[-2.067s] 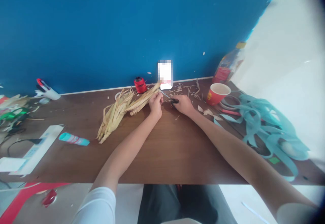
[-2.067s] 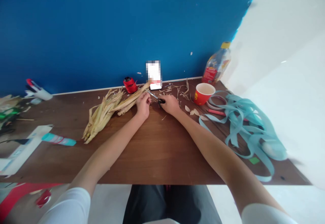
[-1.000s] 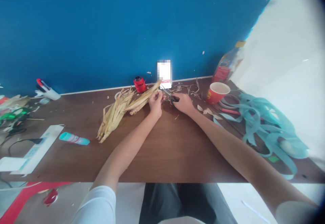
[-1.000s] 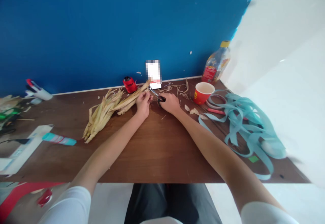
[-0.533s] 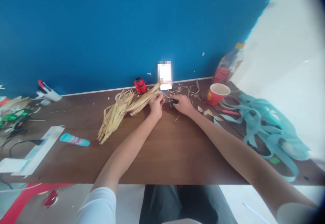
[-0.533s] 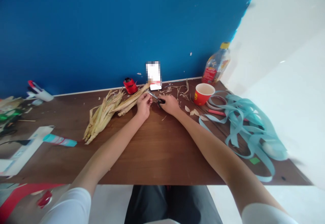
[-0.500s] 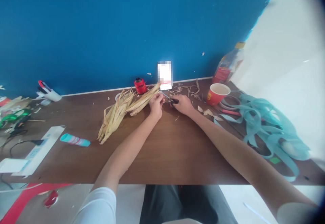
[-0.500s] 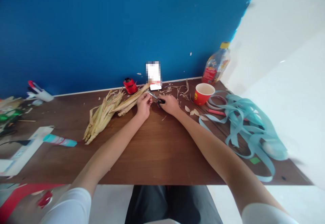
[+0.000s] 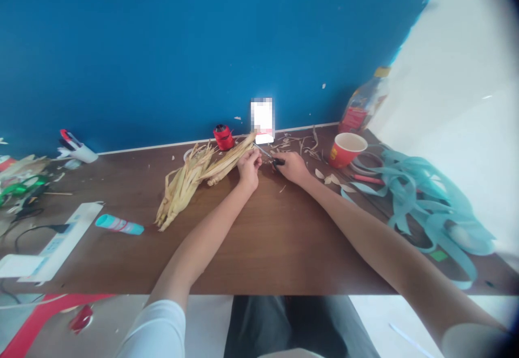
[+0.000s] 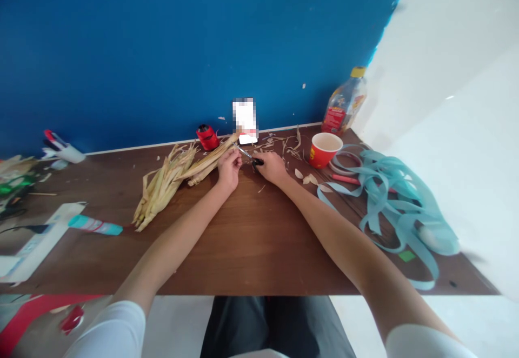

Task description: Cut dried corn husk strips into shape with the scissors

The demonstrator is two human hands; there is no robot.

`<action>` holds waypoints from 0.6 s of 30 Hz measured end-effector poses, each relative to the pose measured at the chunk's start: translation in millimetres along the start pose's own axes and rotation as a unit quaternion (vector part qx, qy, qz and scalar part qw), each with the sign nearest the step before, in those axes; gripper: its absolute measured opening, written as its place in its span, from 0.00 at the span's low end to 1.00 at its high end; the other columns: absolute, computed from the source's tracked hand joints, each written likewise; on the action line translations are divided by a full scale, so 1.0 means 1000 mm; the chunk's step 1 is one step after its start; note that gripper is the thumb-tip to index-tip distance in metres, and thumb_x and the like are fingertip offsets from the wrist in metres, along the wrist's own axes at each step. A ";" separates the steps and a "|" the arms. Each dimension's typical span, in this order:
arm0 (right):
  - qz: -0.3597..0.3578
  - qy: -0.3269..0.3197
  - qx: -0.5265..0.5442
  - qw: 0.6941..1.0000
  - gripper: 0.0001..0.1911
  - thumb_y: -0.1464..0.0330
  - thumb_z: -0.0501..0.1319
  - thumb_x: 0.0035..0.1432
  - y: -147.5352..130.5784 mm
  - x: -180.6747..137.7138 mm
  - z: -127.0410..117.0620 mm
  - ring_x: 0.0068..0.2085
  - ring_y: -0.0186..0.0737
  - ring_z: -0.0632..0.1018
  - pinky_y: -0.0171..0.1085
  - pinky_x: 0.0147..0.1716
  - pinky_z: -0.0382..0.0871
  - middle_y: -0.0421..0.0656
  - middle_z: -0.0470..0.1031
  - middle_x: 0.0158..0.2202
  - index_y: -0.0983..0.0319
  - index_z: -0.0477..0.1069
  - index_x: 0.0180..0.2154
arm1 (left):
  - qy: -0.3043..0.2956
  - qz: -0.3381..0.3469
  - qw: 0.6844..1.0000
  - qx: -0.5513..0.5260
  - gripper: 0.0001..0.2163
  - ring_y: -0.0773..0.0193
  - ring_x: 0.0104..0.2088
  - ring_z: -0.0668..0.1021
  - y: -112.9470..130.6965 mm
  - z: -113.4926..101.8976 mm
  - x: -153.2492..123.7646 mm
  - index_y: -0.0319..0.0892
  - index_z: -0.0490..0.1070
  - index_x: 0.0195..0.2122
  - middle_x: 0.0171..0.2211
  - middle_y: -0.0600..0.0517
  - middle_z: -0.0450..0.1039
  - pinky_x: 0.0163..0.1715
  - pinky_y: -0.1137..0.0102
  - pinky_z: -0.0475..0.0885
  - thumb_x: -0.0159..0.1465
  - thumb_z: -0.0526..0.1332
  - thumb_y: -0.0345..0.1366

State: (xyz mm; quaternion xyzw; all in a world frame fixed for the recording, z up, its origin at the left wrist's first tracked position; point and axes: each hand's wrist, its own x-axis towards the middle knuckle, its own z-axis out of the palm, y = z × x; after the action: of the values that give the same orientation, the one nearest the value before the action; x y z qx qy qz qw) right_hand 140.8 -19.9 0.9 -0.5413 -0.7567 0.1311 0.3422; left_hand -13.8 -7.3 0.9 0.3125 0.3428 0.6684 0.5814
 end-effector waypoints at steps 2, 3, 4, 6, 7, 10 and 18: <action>0.002 0.014 0.003 1.000 0.14 0.73 0.60 0.51 0.000 0.000 0.000 0.38 0.43 0.79 0.34 0.35 0.66 0.39 0.82 0.36 0.54 0.81 0.37 | 0.002 0.006 1.000 0.005 0.08 0.76 0.22 0.67 0.000 0.000 0.000 0.38 0.74 0.29 0.23 0.56 0.68 0.23 0.77 0.60 0.52 0.71 0.34; 0.007 0.025 0.006 1.000 0.15 0.73 0.59 0.51 -0.001 -0.001 -0.001 0.38 0.43 0.79 0.34 0.36 0.66 0.39 0.82 0.37 0.54 0.81 0.38 | 0.002 0.009 1.000 0.009 0.08 0.76 0.22 0.67 0.000 0.000 0.000 0.38 0.75 0.29 0.23 0.56 0.68 0.23 0.77 0.59 0.52 0.71 0.35; 0.013 0.037 0.012 0.999 0.16 0.74 0.59 0.51 -0.001 -0.001 -0.001 0.38 0.43 0.79 0.34 0.36 0.66 0.40 0.82 0.37 0.55 0.81 0.38 | 0.001 0.012 1.000 0.013 0.09 0.76 0.22 0.67 -0.001 0.000 0.000 0.38 0.75 0.30 0.23 0.56 0.67 0.23 0.76 0.60 0.53 0.71 0.36; 0.026 0.062 0.028 0.997 0.16 0.74 0.58 0.51 -0.002 -0.001 -0.002 0.38 0.42 0.79 0.34 0.36 0.66 0.40 0.82 0.36 0.57 0.81 0.39 | -0.001 0.019 1.000 0.023 0.10 0.74 0.24 0.68 -0.003 0.000 0.001 0.39 0.77 0.32 0.25 0.55 0.69 0.24 0.76 0.61 0.53 0.71 0.38; 0.033 0.075 0.038 0.996 0.16 0.73 0.58 0.51 -0.002 -0.001 -0.003 0.38 0.42 0.79 0.34 0.36 0.67 0.40 0.82 0.36 0.57 0.80 0.40 | -0.001 0.023 0.999 0.029 0.10 0.74 0.25 0.69 -0.004 -0.001 0.001 0.39 0.78 0.33 0.25 0.55 0.69 0.25 0.75 0.61 0.53 0.71 0.39; 0.047 0.092 0.057 0.993 0.18 0.72 0.59 0.51 -0.002 -0.001 -0.003 0.39 0.43 0.79 0.35 0.36 0.67 0.40 0.82 0.38 0.57 0.80 0.44 | -0.001 0.036 0.998 0.045 0.12 0.73 0.24 0.67 -0.007 -0.003 0.004 0.40 0.78 0.35 0.24 0.55 0.68 0.24 0.75 0.60 0.54 0.71 0.41; 0.059 0.043 -0.023 0.997 0.14 0.69 0.59 0.53 -0.010 -0.004 -0.003 0.38 0.44 0.79 0.36 0.35 0.66 0.40 0.81 0.36 0.54 0.78 0.41 | -0.021 0.050 0.995 0.078 0.13 0.75 0.23 0.65 -0.009 -0.003 0.003 0.40 0.78 0.35 0.25 0.55 0.69 0.23 0.75 0.60 0.55 0.71 0.44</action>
State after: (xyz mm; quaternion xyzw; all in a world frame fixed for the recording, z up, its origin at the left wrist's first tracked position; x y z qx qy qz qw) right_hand 136.0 -27.3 7.1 -0.5977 -0.7109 0.1102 0.3539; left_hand -11.4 -3.3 -8.6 0.3874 0.3656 0.6614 0.5281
